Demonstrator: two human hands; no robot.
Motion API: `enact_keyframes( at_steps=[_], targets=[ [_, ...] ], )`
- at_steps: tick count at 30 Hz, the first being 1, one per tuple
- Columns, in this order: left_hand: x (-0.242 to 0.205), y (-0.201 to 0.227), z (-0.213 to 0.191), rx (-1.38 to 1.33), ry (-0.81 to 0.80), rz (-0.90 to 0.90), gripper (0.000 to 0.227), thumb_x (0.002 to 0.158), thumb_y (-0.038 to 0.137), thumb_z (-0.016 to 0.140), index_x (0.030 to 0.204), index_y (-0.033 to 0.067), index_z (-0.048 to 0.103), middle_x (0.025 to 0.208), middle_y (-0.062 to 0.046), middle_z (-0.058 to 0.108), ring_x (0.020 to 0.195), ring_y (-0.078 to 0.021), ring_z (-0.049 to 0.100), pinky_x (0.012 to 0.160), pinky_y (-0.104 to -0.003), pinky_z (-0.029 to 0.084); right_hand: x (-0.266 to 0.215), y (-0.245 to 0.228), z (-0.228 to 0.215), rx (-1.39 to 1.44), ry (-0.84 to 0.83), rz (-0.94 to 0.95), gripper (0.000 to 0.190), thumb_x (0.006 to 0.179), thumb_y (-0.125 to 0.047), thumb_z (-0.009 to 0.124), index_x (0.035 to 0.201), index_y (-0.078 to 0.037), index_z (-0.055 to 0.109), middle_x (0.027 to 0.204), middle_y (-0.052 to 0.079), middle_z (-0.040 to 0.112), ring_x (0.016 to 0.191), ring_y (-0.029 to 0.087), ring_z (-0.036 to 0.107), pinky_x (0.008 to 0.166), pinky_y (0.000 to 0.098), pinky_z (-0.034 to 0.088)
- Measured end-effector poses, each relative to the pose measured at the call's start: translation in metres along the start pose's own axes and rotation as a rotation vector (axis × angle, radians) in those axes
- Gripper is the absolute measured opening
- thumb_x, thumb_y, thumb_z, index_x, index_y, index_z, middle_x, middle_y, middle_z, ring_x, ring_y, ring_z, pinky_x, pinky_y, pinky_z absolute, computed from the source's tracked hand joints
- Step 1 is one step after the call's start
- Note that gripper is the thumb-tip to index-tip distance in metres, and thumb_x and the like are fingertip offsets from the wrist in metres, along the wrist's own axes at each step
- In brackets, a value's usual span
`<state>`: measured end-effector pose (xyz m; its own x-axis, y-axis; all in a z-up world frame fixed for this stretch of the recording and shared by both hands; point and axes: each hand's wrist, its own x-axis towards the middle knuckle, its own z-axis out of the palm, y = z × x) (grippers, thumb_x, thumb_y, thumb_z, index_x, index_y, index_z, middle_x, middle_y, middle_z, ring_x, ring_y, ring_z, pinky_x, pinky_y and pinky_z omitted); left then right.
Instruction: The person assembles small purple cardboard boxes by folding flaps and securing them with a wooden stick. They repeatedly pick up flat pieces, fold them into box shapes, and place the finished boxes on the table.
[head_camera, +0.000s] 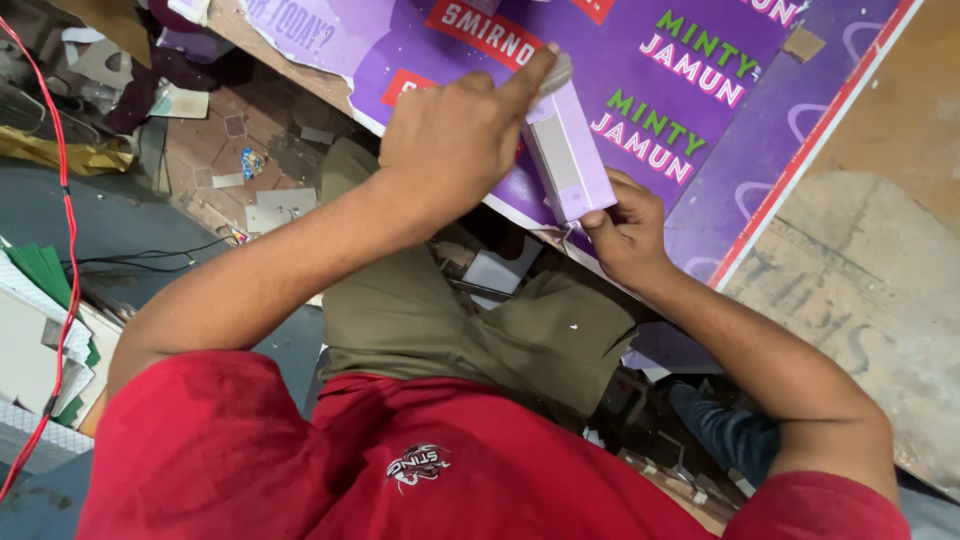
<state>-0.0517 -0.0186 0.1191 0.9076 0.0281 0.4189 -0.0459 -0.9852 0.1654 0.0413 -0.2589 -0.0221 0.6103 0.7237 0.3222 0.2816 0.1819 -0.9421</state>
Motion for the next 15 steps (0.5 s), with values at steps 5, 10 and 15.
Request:
enact_keyframes(
  at_steps=[5,10,15],
  targets=[
    [-0.003,0.035,-0.013,0.003,-0.097,0.163,0.053,0.094,0.019,0.060,0.147,0.0238,0.058,0.067,-0.009,0.065,0.045,-0.0211,0.061,0.037,-0.041,0.046,0.004,-0.007,0.000,-0.073,0.003,0.062,0.044,0.105,-0.040,0.068,0.113,0.003,0.072,0.116,0.011,0.069,0.098,0.015,0.066,0.085,0.0293,0.053],
    [0.028,-0.008,-0.026,0.079,-0.087,-0.042,0.041,0.105,0.023,0.059,0.146,0.0218,0.062,0.073,-0.010,0.065,0.061,-0.0301,0.065,0.050,-0.046,0.050,0.004,-0.015,0.002,-0.036,-0.030,-0.021,0.044,0.106,-0.040,0.066,0.117,0.002,0.071,0.119,0.012,0.070,0.104,0.016,0.068,0.088,0.0300,0.054],
    [0.003,-0.021,0.003,-0.088,0.004,-0.058,0.051,0.096,0.017,0.063,0.147,0.0191,0.060,0.073,-0.013,0.066,0.061,-0.0336,0.065,0.052,-0.049,0.051,0.013,-0.017,0.002,-0.081,-0.046,-0.034,0.041,0.105,-0.037,0.069,0.114,0.003,0.071,0.114,0.011,0.069,0.098,0.016,0.065,0.085,0.0291,0.053]
  ],
)
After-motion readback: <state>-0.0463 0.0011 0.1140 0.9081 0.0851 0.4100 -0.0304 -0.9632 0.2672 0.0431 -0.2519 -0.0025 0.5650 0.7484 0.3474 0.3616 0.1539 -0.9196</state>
